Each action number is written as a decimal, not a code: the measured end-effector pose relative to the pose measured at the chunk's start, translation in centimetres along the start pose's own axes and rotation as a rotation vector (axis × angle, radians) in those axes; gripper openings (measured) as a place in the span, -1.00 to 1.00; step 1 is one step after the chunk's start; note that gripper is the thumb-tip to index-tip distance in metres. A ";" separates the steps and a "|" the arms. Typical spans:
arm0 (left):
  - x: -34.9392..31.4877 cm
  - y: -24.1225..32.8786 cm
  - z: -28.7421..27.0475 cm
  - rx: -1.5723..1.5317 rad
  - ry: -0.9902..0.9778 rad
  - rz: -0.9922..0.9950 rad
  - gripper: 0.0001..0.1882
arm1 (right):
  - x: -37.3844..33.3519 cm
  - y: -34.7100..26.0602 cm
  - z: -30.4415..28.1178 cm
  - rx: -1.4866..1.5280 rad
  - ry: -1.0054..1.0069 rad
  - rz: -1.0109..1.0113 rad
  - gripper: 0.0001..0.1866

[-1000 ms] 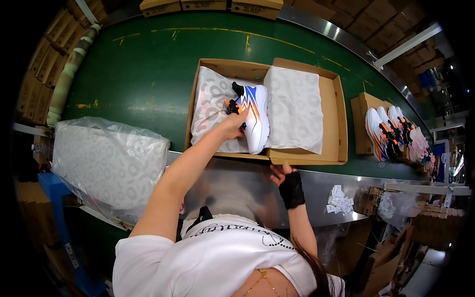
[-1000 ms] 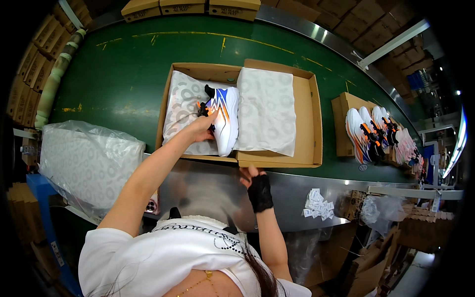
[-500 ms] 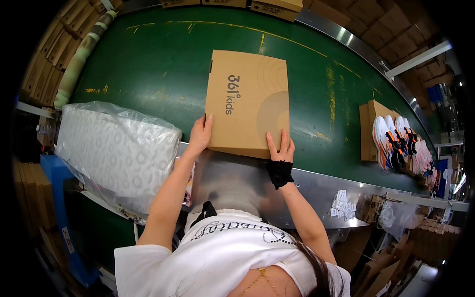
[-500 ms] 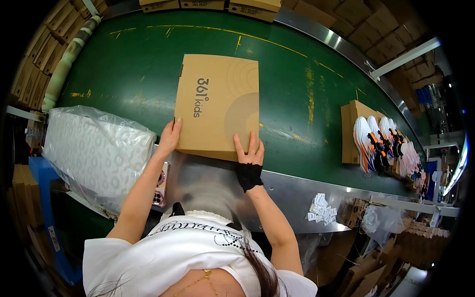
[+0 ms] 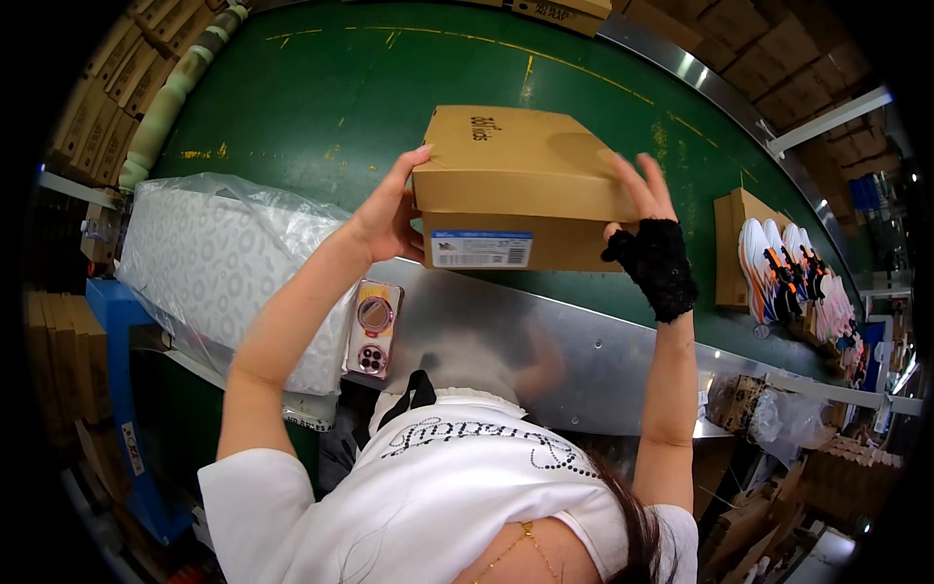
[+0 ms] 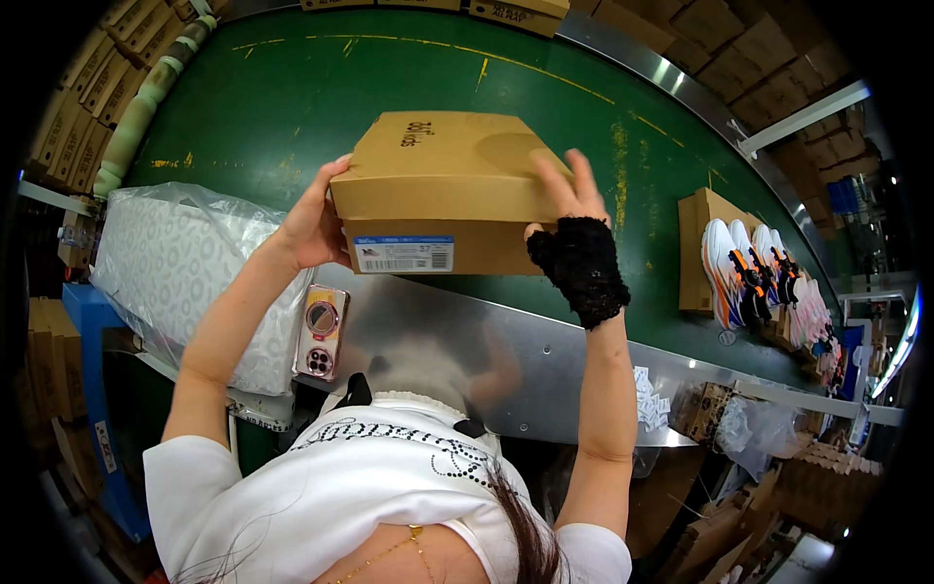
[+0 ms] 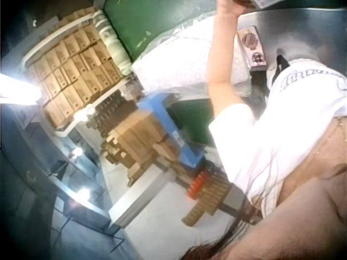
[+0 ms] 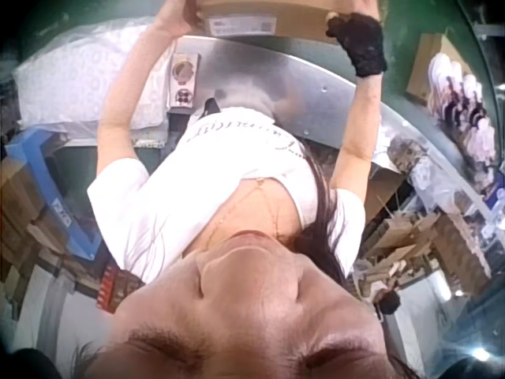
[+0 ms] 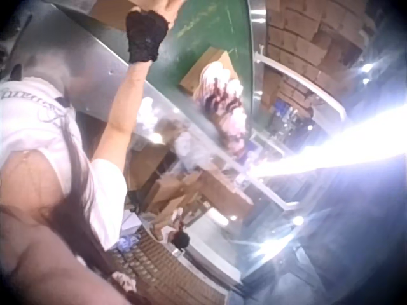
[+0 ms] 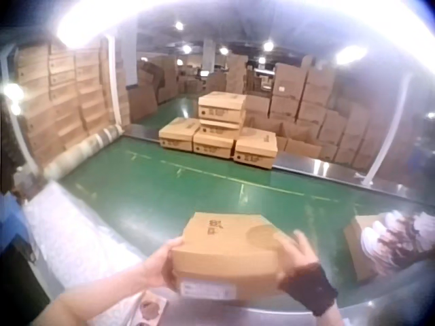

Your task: The person places shoes into cardboard boxes, wraps them in tissue paper, and closes the lids before setting the boxes on a conveyor belt.

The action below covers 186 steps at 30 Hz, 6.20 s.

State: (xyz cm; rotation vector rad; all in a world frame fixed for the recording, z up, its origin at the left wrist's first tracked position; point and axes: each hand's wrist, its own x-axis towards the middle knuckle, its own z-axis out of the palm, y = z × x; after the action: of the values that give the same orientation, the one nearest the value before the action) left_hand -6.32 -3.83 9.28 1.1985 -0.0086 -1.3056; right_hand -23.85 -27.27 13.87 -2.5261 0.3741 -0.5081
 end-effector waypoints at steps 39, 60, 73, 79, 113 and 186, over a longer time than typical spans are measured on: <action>-2.9 0.6 0.8 -0.185 0.194 -0.041 -0.09 | -5.7 -0.8 7.3 -0.158 0.481 -0.146 -0.25; -22.2 -18.1 -6.9 -0.495 0.873 0.559 -0.40 | -20.9 23.6 9.5 0.008 0.444 0.424 -0.52; -24.3 -27.4 -11.1 -0.422 0.946 0.507 -0.45 | -11.0 33.4 -16.9 -0.829 0.017 0.437 -0.36; -12.2 -23.4 -5.2 0.079 0.974 0.282 -0.42 | -13.8 33.7 -22.4 -0.741 -0.283 0.701 -0.43; 8.9 -18.1 23.3 1.272 0.142 0.338 -0.63 | -16.2 16.0 -2.5 -0.058 -0.431 -0.345 -0.61; -5.1 -24.2 -3.9 0.638 1.022 0.675 -0.70 | -35.7 28.9 -1.2 -0.404 0.491 0.615 -0.70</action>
State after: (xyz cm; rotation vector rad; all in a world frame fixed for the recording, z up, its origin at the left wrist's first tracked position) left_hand -23.14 7.27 -5.57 2.0633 -0.0857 0.0120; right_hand -60.74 -38.68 -11.03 -2.4267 1.5053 -0.8557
